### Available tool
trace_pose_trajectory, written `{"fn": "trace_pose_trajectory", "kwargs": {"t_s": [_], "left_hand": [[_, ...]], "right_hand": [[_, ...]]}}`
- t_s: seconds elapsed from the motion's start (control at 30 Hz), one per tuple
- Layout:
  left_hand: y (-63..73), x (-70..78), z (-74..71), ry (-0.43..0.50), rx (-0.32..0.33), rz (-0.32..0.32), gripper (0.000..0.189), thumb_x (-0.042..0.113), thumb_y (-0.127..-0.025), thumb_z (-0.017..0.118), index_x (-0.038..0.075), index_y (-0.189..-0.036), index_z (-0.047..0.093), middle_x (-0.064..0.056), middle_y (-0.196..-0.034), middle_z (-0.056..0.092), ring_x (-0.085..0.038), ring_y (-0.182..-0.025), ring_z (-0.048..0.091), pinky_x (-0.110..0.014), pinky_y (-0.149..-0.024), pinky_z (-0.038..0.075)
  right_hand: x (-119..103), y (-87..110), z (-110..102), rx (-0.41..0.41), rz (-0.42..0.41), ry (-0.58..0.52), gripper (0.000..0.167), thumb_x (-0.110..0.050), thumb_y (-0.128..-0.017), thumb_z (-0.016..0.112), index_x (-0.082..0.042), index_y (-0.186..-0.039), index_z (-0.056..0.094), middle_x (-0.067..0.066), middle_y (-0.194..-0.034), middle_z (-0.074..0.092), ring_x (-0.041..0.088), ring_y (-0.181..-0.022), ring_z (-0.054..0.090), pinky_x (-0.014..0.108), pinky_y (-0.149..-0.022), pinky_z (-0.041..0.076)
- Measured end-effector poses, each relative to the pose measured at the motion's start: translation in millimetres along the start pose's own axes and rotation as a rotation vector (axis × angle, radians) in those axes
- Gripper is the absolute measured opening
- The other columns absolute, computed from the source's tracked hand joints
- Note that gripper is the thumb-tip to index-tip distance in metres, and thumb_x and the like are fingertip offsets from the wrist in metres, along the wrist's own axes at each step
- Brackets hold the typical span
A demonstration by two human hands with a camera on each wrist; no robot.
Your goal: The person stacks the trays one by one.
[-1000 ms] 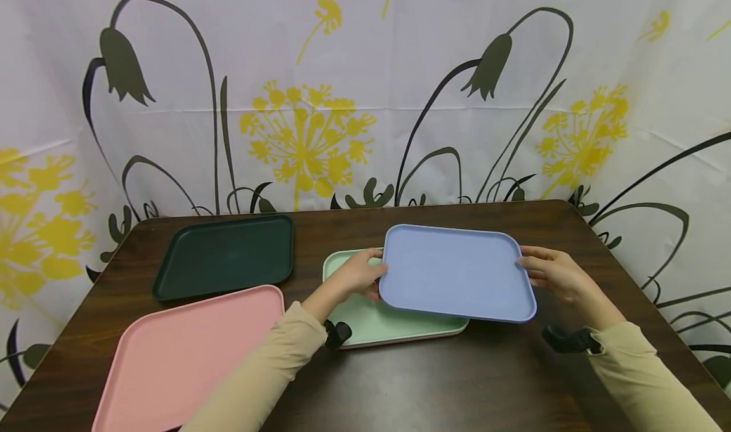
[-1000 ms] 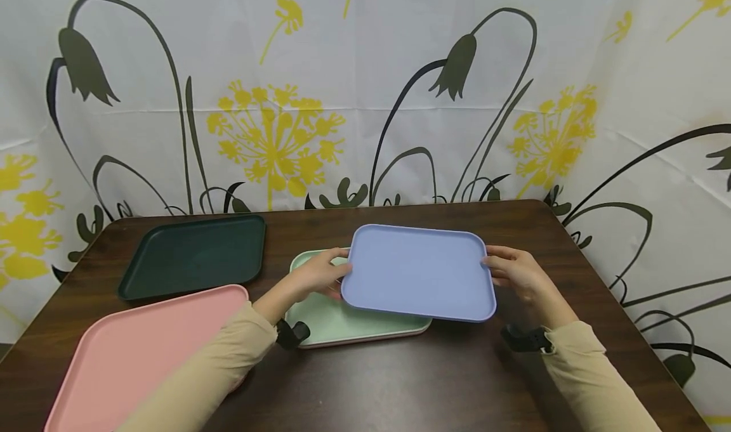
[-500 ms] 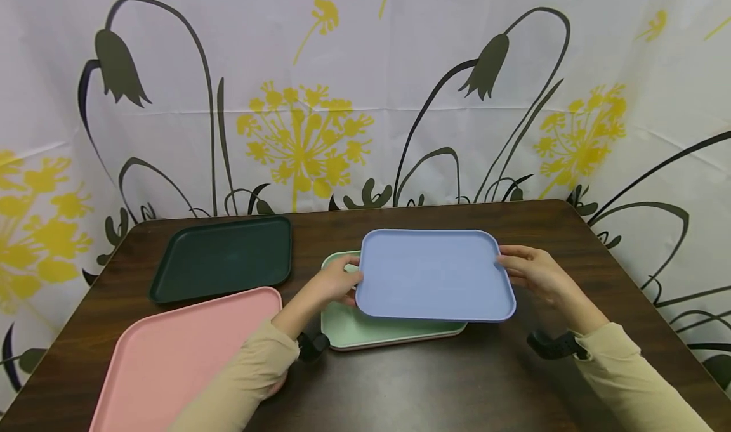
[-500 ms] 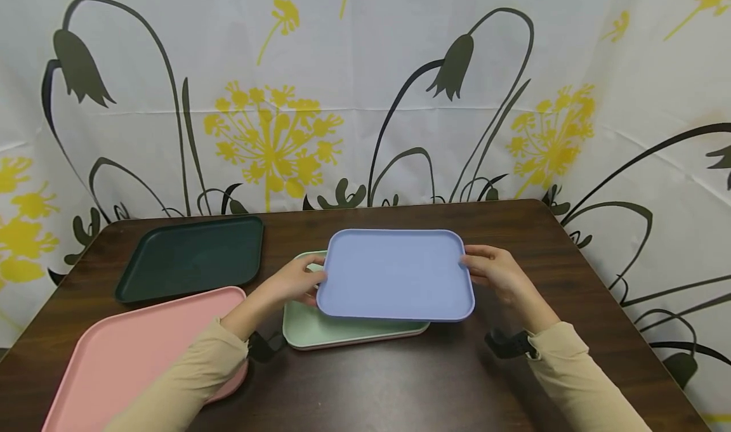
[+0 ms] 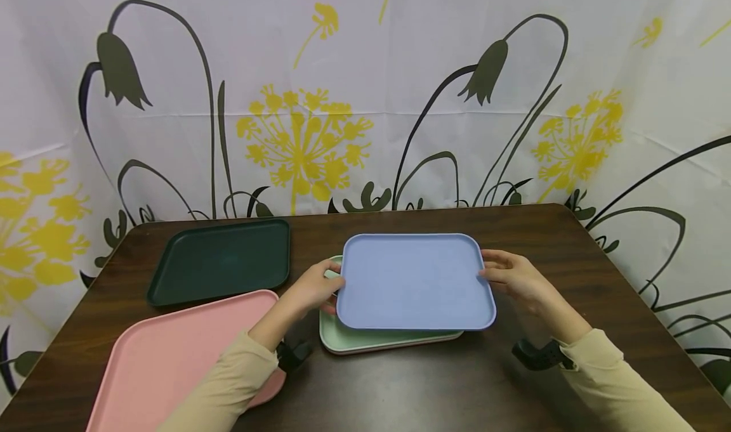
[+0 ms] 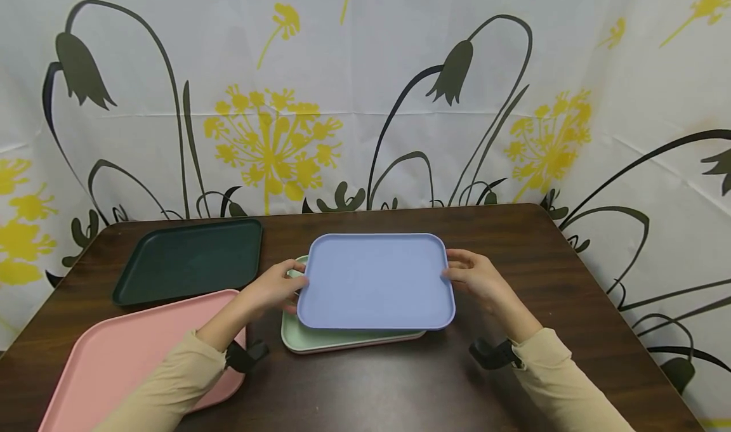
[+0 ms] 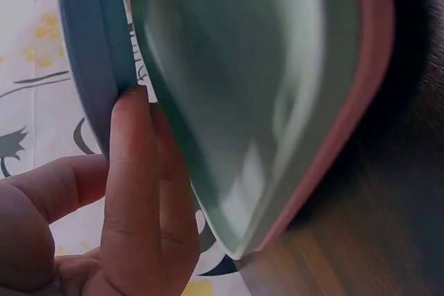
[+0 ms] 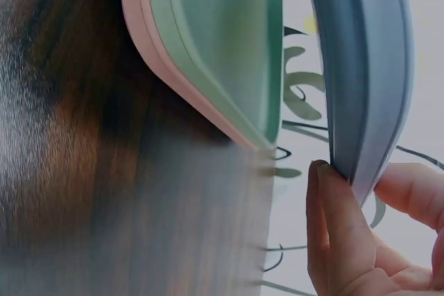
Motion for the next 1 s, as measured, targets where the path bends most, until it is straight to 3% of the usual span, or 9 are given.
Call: {"fn": "trace_pose_trajectory", "kwargs": {"t_s": [0.23, 0.53, 0.73, 1.0], "left_hand": [[5.0, -6.5, -4.4, -0.009, 0.023, -0.015, 0.035, 0.011, -0.093, 0.052, -0.007, -0.123, 0.045, -0.025, -0.1, 0.06, -0.019, -0.074, 0.064, -0.03, -0.055, 0.06], [10.8, -14.0, -9.8, -0.004, 0.07, -0.004, 0.037, 0.009, -0.092, 0.054, -0.009, -0.123, 0.047, -0.014, -0.085, 0.057, -0.016, -0.069, 0.058, -0.029, -0.053, 0.059], [12.6, -16.7, -13.2, -0.02, 0.085, -0.006, 0.049, 0.007, -0.091, 0.056, -0.006, -0.136, 0.041, -0.018, -0.09, 0.062, -0.016, -0.068, 0.061, -0.031, -0.053, 0.059], [12.4, -22.1, -13.7, -0.038, 0.114, -0.029, 0.049, 0.006, -0.089, 0.056, -0.004, -0.135, 0.043, -0.021, -0.093, 0.064, -0.016, -0.068, 0.063, -0.031, -0.053, 0.059]], "right_hand": [[0, -0.5, 11, -0.002, -0.002, 0.002, 0.062, -0.008, -0.094, 0.055, 0.011, -0.145, 0.025, 0.037, -0.137, 0.044, 0.01, -0.102, 0.061, 0.035, -0.095, 0.054], [-2, -4.6, 23, 0.01, -0.011, 0.052, 0.059, -0.007, -0.093, 0.057, 0.01, -0.144, 0.03, 0.035, -0.132, 0.049, 0.017, -0.104, 0.063, 0.041, -0.095, 0.054], [-2, -8.2, 30, 0.058, 0.006, 0.077, 0.056, -0.006, -0.091, 0.058, 0.01, -0.141, 0.037, 0.031, -0.123, 0.057, 0.014, -0.096, 0.064, 0.04, -0.09, 0.057], [-1, -13.7, 37, 0.145, 0.026, 0.115, 0.051, -0.006, -0.089, 0.061, 0.009, -0.136, 0.046, 0.024, -0.112, 0.064, 0.013, -0.09, 0.064, 0.038, -0.084, 0.059]]}}
Point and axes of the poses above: each hand's wrist, its own y-axis away from the middle knuckle, its own z-axis out of the palm, x = y × z, the point moved 2 cm from there along -y, towards the middle knuckle
